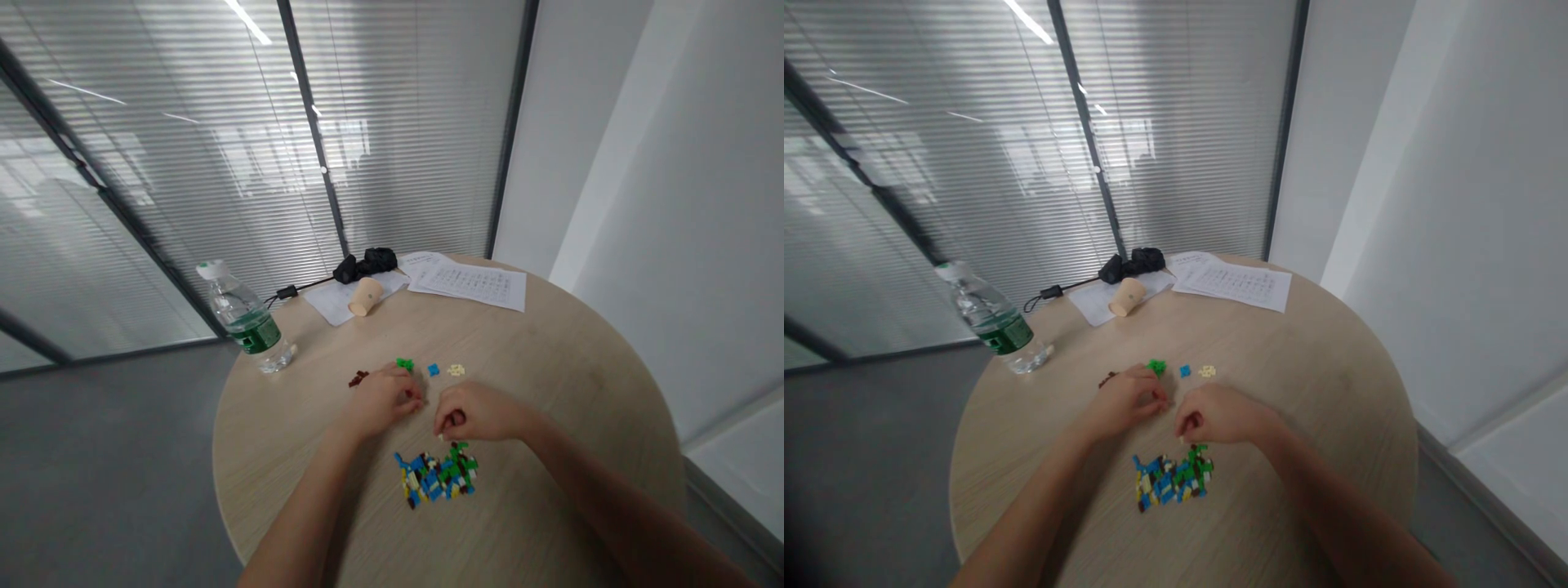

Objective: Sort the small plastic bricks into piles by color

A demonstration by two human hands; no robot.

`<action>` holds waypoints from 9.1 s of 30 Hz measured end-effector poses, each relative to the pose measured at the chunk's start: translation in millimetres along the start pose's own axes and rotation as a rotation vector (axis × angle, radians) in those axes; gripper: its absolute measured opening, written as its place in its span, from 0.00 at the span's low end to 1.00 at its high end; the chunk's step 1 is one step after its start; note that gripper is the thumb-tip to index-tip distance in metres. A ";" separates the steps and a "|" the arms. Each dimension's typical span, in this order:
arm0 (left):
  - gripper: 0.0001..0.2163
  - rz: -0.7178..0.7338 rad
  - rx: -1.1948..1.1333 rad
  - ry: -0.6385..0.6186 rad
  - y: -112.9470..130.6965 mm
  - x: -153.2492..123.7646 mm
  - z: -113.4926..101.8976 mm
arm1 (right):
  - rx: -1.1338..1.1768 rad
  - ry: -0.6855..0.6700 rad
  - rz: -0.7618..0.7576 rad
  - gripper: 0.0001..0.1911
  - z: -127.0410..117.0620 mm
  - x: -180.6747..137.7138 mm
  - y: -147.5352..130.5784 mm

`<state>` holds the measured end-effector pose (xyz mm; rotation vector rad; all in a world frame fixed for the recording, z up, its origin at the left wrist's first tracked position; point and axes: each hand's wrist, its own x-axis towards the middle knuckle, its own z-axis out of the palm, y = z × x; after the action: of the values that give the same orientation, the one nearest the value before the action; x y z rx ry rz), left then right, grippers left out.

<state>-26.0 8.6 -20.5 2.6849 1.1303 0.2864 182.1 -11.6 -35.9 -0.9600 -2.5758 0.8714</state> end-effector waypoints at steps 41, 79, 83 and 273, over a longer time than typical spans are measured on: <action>0.06 -0.011 -0.018 -0.012 3.8 -0.4 -3.7 | -0.213 0.566 0.456 0.05 -17.1 1.5 33.6; 0.05 -0.019 0.021 -0.013 8.2 0.1 -5.6 | 0.182 -0.232 0.140 0.12 -4.6 -7.9 2.5; 0.05 -0.018 0.018 -0.001 7.9 -0.4 -4.8 | 0.162 -0.223 0.123 0.12 -3.0 -7.5 1.9; 0.03 -0.257 0.091 0.548 -30.5 10.0 16.0 | 0.379 0.199 0.192 0.05 -6.2 0.9 -2.6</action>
<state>-35.6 34.7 -43.1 2.5617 1.6487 0.9861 182.7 -9.9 -29.4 -1.1212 -2.0770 1.1943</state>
